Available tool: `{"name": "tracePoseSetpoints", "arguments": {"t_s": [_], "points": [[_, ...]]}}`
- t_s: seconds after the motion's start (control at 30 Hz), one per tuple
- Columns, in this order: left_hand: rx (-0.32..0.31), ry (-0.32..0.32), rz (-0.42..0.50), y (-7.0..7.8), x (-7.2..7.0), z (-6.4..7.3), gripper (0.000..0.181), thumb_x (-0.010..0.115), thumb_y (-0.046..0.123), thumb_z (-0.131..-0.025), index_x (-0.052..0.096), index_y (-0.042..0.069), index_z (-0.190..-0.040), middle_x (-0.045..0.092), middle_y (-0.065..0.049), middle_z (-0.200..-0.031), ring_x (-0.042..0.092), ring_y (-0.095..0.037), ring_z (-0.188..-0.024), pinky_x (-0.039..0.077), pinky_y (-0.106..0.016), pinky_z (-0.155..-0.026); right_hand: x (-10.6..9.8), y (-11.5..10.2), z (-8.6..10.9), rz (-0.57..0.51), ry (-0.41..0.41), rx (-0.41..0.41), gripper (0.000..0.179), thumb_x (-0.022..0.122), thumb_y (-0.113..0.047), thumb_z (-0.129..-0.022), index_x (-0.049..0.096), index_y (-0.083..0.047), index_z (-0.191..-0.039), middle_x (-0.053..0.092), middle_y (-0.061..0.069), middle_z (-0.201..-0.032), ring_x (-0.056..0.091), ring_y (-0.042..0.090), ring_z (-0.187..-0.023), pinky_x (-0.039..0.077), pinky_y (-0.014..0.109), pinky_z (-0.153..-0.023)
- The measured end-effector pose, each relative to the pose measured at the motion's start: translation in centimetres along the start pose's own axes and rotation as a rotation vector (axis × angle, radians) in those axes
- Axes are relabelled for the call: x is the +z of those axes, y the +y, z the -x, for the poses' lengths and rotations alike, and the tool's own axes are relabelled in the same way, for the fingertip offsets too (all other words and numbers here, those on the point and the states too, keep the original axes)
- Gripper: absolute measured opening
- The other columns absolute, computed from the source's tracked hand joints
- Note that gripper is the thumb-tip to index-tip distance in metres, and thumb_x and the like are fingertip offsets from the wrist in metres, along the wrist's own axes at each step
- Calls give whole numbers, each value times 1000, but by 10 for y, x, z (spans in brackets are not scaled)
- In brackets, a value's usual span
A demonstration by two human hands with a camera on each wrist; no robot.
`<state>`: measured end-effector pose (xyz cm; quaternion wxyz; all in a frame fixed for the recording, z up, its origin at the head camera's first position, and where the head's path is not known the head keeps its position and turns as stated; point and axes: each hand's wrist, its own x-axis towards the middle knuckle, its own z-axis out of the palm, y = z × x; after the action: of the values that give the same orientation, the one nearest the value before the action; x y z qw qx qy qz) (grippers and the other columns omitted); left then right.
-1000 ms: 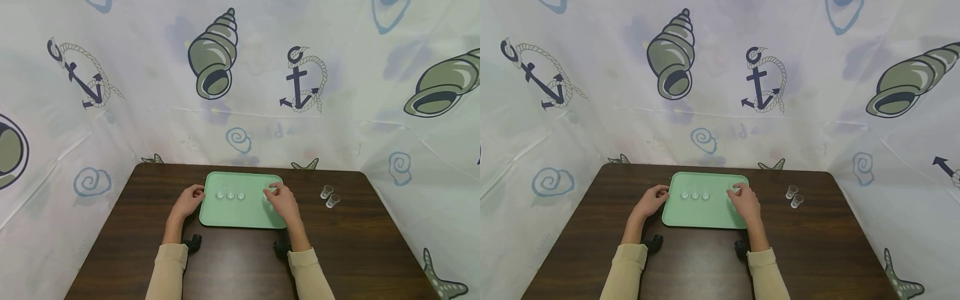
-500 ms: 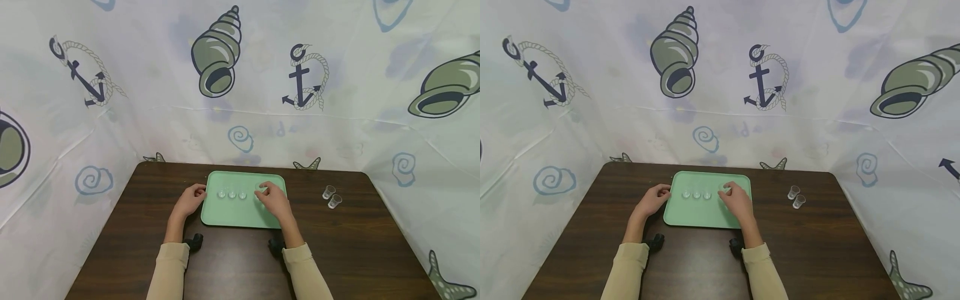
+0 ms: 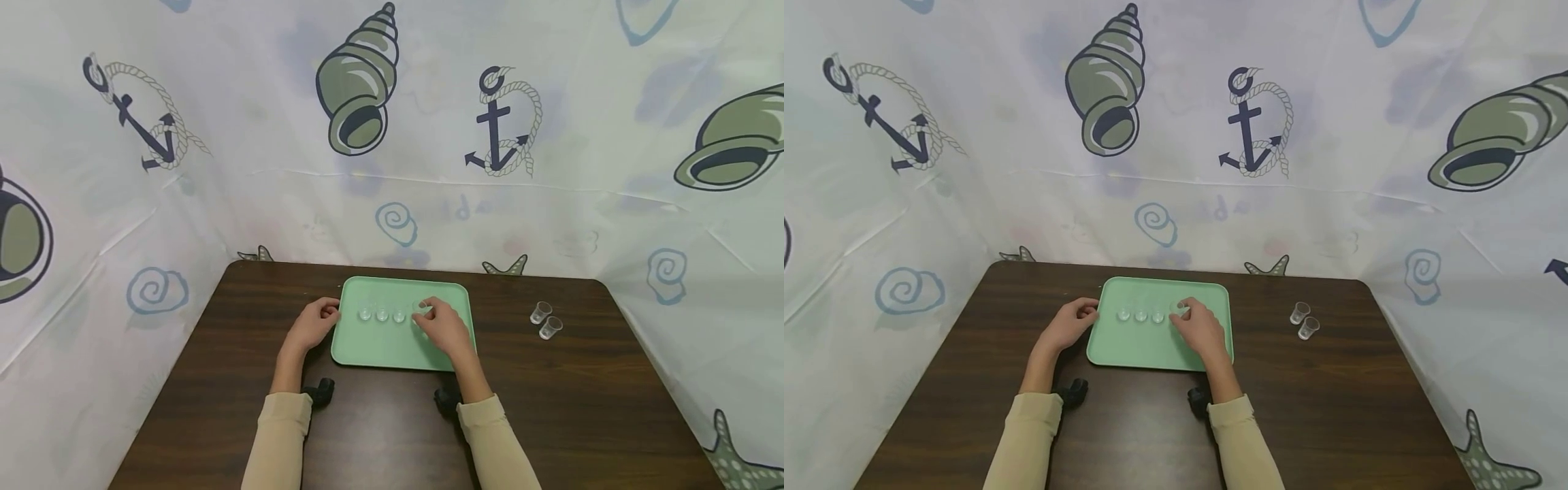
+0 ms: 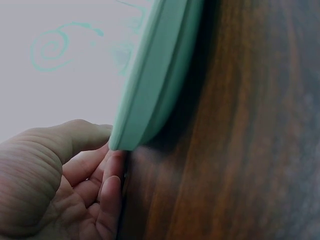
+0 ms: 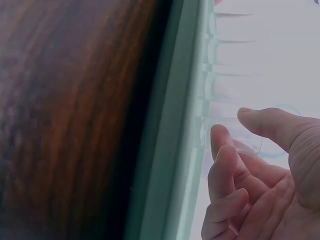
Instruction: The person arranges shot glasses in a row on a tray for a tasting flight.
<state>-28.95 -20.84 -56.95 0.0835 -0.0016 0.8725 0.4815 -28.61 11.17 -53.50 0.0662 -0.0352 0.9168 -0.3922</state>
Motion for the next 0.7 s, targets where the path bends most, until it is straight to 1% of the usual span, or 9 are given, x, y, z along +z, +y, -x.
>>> {"name": "tracePoseSetpoints", "arguments": {"t_s": [0.37,0.53,0.7], "points": [[-5,5,16,4,2,-1,45,56,22,-112,55,1,-152,63,-16,-126,59,-29,-109,49,-42,-92,-4,0,-2,9,-14,1,42,71,-36,-105,68,-15,-141,77,6,-108,67,16,-75,52,35,-67],[2,9,4,2,3,-2,44,55,21,-113,55,0,-152,63,-17,-126,60,-28,-109,50,-42,-91,-8,0,0,15,-33,5,48,73,-35,-104,65,-14,-146,78,6,-108,67,15,-77,51,35,-68],[0,17,-2,3,3,-2,44,55,21,-112,56,0,-151,63,-16,-124,59,-28,-108,49,-42,-91,-12,1,2,21,-50,17,53,72,-37,-104,61,-12,-150,77,6,-108,68,15,-80,51,35,-68]]}}
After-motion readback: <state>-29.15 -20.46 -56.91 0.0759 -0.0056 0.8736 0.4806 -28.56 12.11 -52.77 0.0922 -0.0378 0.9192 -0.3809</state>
